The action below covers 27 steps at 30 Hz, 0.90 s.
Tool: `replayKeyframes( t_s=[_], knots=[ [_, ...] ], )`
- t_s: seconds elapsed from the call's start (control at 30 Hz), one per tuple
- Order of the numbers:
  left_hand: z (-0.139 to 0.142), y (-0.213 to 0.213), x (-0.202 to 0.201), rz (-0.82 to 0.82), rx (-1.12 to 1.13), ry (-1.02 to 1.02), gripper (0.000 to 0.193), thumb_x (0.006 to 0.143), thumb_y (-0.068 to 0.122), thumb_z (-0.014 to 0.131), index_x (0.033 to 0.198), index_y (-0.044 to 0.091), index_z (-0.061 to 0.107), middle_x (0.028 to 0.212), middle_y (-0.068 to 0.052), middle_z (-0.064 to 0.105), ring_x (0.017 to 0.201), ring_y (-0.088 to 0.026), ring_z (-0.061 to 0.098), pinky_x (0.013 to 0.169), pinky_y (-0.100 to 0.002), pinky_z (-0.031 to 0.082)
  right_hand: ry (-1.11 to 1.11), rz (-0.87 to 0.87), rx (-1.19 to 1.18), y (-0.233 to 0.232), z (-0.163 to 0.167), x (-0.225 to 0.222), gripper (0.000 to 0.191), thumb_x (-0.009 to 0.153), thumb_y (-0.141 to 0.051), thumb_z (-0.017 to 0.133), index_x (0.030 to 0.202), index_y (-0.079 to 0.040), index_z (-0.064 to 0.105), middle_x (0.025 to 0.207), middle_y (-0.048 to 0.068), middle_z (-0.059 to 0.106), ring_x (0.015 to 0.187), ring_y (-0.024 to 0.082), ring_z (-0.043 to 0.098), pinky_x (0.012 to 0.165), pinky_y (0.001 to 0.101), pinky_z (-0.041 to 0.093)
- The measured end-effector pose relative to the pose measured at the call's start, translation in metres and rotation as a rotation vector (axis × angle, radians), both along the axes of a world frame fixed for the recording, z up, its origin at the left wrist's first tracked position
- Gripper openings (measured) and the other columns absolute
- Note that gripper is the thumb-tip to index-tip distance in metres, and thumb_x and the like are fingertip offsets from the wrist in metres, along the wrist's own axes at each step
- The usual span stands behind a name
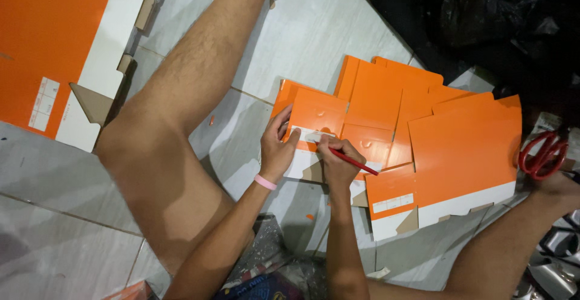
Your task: The person sits on the floor and uses a red pen to mark white labels on orange cardboard pieces. They handle the pieces one at a time, writing on each label before setting the piece aside.
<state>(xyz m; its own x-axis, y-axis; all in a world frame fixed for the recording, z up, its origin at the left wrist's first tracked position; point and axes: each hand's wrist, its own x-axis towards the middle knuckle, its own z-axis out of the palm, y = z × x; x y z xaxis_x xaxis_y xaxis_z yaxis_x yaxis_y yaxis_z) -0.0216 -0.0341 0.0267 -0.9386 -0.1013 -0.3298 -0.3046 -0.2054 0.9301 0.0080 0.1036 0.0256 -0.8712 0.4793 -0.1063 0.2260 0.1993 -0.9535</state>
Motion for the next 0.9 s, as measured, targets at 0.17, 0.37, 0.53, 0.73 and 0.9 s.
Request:
replayKeyframes(
  t_s=[0.17, 0.37, 0.53, 0.73, 0.9],
  knots=[
    [-0.001, 0.000, 0.001, -0.003, 0.018, 0.006, 0.055, 0.092, -0.010, 0.060, 0.145, -0.002, 0.051, 0.142, -0.016, 0.058, 0.124, -0.020, 0.063, 0.105, -0.031, 0.053, -0.028, -0.139, -0.063, 0.007, 0.003, 0.005, 0.024, 0.090, -0.005, 0.080, 0.073, 0.002, 0.065, 0.080, 0.013, 0.075, 0.067, 0.009, 0.063, 0.064, 0.0243, 0.053],
    [-0.001, 0.002, 0.000, -0.003, -0.004, -0.011, 0.055, 0.090, -0.010, 0.061, 0.144, -0.002, 0.053, 0.139, -0.015, 0.058, 0.118, -0.019, 0.065, 0.101, -0.031, 0.054, -0.018, -0.101, -0.033, 0.013, 0.009, 0.008, 0.025, 0.090, -0.004, 0.078, 0.071, 0.002, 0.062, 0.087, 0.014, 0.078, 0.073, 0.012, 0.070, 0.069, 0.0266, 0.057],
    [-0.001, 0.002, 0.002, -0.005, 0.003, -0.003, 0.056, 0.090, -0.009, 0.061, 0.145, -0.002, 0.052, 0.140, -0.015, 0.058, 0.120, -0.018, 0.064, 0.103, -0.030, 0.053, 0.002, -0.071, 0.074, 0.014, 0.007, 0.009, 0.025, 0.091, -0.004, 0.078, 0.071, 0.002, 0.064, 0.088, 0.015, 0.078, 0.081, 0.015, 0.075, 0.079, 0.0272, 0.060],
    [-0.002, 0.004, 0.004, -0.008, 0.010, -0.019, 0.056, 0.091, -0.008, 0.061, 0.146, -0.002, 0.051, 0.142, -0.015, 0.058, 0.120, -0.019, 0.064, 0.104, -0.031, 0.053, -0.027, -0.111, -0.051, 0.016, 0.008, 0.011, 0.030, 0.090, -0.004, 0.079, 0.068, 0.003, 0.060, 0.087, 0.015, 0.078, 0.074, 0.013, 0.069, 0.070, 0.0273, 0.057],
    [-0.003, 0.004, 0.006, 0.003, -0.003, 0.019, 0.054, 0.092, -0.008, 0.062, 0.145, -0.003, 0.052, 0.140, -0.016, 0.058, 0.123, -0.019, 0.063, 0.106, -0.031, 0.053, 0.037, -0.091, 0.010, 0.016, 0.008, 0.013, 0.025, 0.092, -0.002, 0.077, 0.072, 0.004, 0.064, 0.086, 0.016, 0.077, 0.077, 0.012, 0.070, 0.074, 0.0255, 0.058]
  ],
)
